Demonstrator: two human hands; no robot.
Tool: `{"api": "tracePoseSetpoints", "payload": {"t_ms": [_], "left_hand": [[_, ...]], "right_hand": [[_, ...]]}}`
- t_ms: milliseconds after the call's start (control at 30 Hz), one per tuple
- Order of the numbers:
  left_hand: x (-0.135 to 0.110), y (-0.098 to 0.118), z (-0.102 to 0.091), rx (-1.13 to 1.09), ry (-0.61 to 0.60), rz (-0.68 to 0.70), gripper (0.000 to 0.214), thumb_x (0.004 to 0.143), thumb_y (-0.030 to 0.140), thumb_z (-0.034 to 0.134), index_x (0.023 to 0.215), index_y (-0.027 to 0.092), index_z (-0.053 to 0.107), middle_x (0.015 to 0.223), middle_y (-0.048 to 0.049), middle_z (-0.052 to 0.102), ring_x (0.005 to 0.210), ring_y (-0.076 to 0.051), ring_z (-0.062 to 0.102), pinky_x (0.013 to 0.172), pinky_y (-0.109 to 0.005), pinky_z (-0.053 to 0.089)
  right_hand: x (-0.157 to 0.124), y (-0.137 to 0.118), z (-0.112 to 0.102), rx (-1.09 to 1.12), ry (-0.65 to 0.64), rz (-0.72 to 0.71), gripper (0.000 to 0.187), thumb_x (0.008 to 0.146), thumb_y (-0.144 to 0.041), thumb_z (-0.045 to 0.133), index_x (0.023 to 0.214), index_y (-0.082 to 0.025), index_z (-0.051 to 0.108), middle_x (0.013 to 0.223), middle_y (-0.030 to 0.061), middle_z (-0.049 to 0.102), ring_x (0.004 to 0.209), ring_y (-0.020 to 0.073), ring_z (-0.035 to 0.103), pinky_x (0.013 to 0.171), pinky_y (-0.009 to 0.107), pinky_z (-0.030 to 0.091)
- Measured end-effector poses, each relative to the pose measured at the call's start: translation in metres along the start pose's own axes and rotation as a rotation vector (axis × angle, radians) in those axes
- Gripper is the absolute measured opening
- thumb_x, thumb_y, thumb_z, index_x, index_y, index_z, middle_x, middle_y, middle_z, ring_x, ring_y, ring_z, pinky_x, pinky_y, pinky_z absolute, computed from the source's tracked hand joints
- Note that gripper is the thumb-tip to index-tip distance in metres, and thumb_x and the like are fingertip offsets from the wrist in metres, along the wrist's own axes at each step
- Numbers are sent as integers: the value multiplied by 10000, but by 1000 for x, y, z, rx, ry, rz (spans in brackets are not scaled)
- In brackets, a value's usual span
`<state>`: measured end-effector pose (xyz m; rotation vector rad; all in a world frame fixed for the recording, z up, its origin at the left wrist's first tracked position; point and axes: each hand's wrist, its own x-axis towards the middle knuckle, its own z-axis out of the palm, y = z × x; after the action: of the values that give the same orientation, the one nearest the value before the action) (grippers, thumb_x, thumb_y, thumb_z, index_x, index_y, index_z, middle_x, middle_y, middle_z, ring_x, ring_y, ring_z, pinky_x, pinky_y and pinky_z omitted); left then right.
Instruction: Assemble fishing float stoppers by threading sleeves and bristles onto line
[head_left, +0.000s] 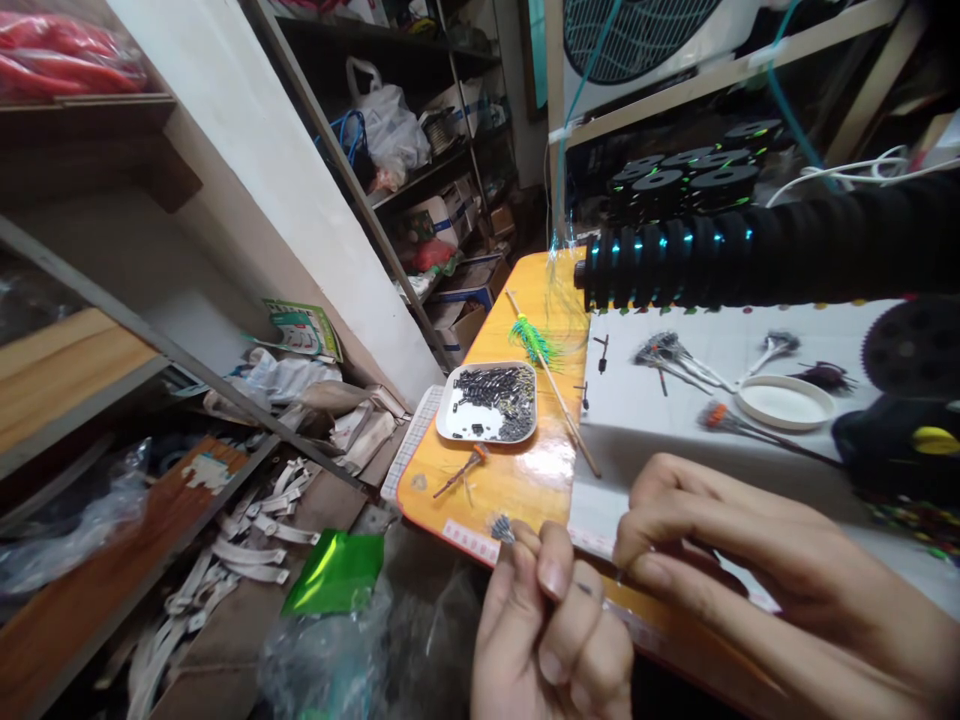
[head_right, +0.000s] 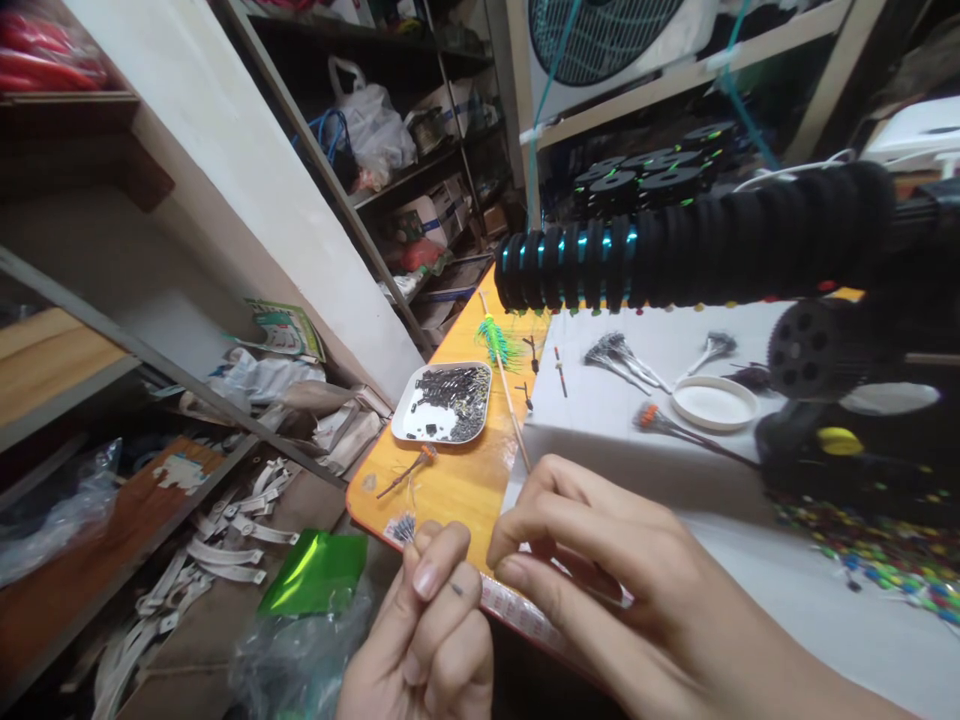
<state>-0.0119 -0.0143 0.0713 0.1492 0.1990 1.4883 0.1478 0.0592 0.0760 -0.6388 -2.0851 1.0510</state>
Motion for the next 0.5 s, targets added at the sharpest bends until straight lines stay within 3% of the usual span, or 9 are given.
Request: {"api": "tracePoseSetpoints", "payload": {"t_ms": [267, 500], "left_hand": [[1, 1, 0, -45, -15, -29, 204, 958, 144, 730, 770, 117, 654, 574, 113, 302, 458, -80, 46, 456, -100, 345], [2, -3, -2, -23, -19, -48, 200, 952, 191, 751, 780, 133, 668, 529, 111, 346, 456, -86, 37, 459, -102, 340]], "right_hand": [[7, -1, 3, 16, 53, -43, 177, 1061, -324, 559, 915, -288, 651, 844, -8, 599, 710, 133, 582, 623, 216, 485], [5, 3, 5, 73, 42, -157, 135, 1002, -231, 675, 1048, -341, 737, 932, -26, 665, 779, 95, 663, 685, 162, 547]]}}
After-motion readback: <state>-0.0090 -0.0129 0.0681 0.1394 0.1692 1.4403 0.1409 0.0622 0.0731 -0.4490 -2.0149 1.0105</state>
